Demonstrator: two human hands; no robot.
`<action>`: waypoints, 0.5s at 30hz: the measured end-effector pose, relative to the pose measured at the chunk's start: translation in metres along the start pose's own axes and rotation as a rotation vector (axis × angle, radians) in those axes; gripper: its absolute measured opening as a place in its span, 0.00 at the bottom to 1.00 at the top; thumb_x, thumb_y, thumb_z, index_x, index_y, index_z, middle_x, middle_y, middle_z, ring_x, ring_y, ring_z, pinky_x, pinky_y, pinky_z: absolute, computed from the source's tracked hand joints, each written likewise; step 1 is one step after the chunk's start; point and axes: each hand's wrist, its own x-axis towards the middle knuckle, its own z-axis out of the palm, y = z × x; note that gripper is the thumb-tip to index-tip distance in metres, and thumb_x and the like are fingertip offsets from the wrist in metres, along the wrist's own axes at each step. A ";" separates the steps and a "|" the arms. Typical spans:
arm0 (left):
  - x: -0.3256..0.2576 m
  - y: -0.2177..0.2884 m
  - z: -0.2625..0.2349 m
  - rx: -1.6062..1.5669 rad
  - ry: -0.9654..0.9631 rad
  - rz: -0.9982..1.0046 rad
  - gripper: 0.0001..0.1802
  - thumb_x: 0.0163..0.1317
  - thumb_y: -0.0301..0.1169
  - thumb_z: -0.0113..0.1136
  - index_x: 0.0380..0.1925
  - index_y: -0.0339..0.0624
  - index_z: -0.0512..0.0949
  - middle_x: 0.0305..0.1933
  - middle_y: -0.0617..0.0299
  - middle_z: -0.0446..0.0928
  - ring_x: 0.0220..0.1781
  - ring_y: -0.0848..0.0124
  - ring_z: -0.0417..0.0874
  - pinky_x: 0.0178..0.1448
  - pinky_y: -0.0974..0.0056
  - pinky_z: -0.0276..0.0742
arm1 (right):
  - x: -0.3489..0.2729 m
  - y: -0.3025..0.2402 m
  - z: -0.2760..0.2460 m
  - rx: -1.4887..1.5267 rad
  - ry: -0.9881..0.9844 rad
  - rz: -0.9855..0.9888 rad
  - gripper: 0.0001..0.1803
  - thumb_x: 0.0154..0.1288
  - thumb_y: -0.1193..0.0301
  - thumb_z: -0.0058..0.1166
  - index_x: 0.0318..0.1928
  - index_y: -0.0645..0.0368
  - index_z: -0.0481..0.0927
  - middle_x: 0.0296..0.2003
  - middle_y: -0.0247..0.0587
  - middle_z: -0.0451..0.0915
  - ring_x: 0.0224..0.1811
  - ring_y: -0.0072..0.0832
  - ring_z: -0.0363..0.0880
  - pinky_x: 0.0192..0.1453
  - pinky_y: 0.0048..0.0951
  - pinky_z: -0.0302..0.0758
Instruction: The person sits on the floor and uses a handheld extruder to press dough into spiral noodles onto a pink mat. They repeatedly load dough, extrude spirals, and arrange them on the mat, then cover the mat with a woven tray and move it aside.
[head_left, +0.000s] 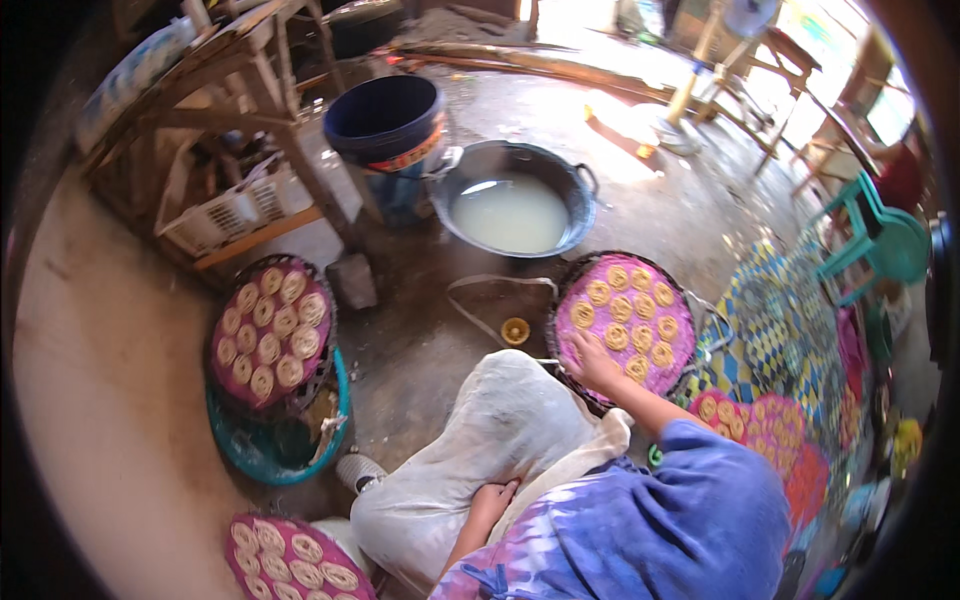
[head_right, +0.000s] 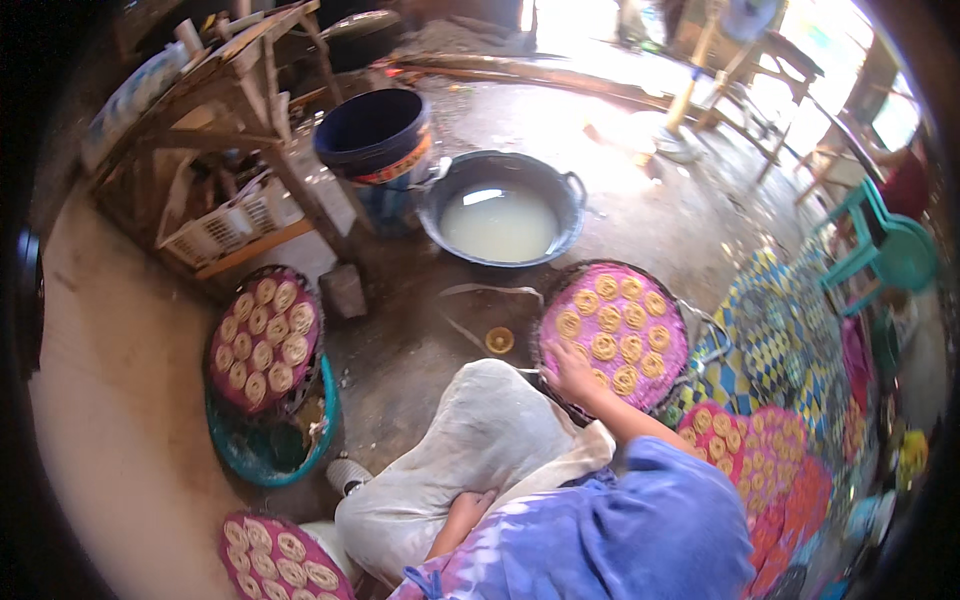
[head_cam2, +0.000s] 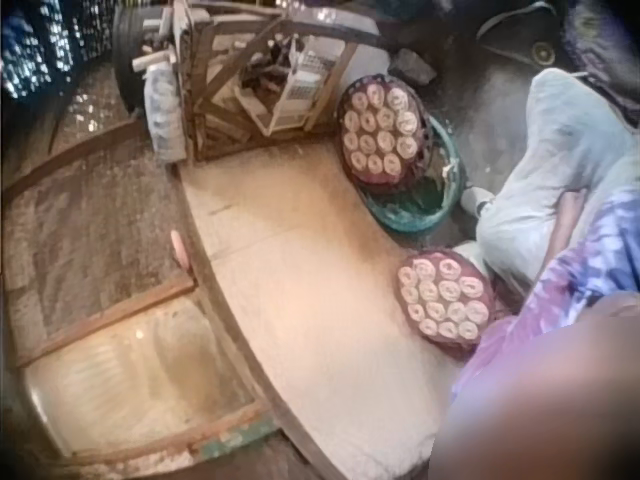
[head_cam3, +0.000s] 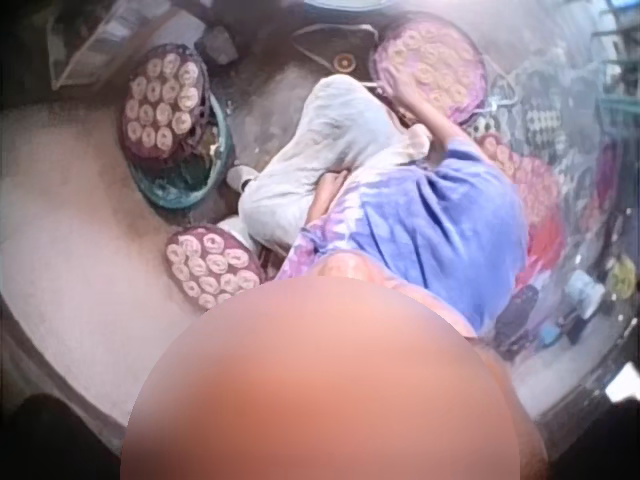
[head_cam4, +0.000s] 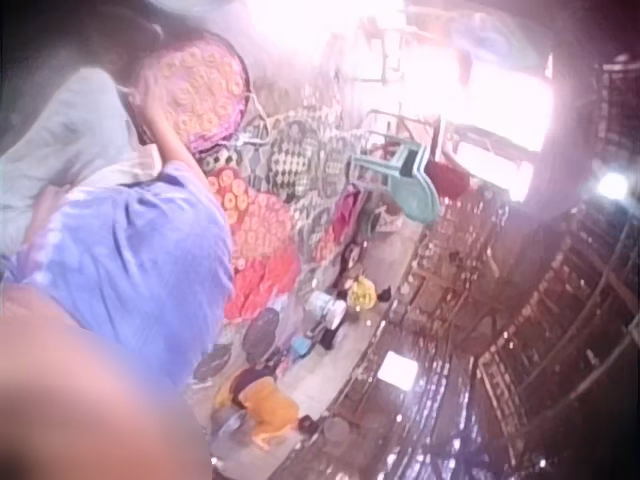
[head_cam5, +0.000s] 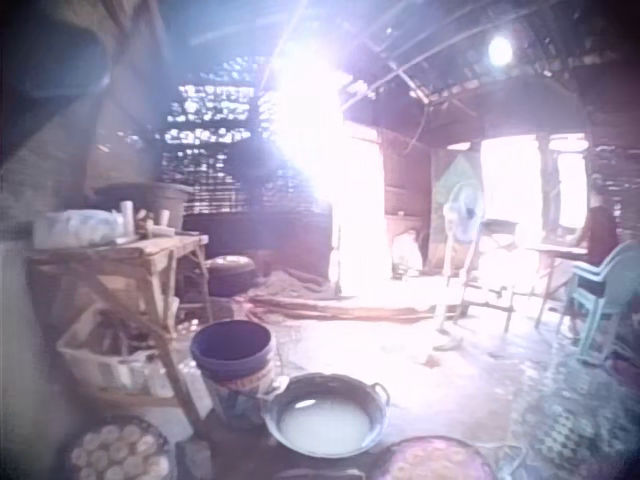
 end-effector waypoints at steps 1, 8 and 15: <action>0.003 -0.004 -0.001 -0.007 0.039 0.019 0.33 0.66 0.57 0.52 0.24 0.35 0.84 0.26 0.41 0.80 0.31 0.46 0.83 0.41 0.51 0.76 | -0.043 0.010 -0.029 -0.038 -0.050 0.104 0.29 0.59 0.61 0.63 0.59 0.58 0.73 0.54 0.55 0.73 0.56 0.52 0.74 0.62 0.46 0.71; -0.037 -0.016 -0.015 0.232 0.181 0.215 0.28 0.66 0.50 0.55 0.29 0.31 0.83 0.25 0.40 0.80 0.27 0.46 0.82 0.37 0.50 0.75 | -0.182 0.162 -0.122 -0.126 0.526 0.803 0.13 0.61 0.64 0.61 0.34 0.63 0.84 0.30 0.51 0.85 0.32 0.40 0.85 0.38 0.37 0.78; -0.031 -0.010 -0.013 0.136 0.238 0.033 0.26 0.67 0.49 0.54 0.27 0.34 0.84 0.21 0.49 0.81 0.25 0.54 0.83 0.37 0.52 0.76 | -0.106 0.264 -0.076 -0.149 0.446 1.353 0.17 0.59 0.63 0.54 0.44 0.58 0.86 0.45 0.52 0.84 0.48 0.45 0.84 0.54 0.45 0.78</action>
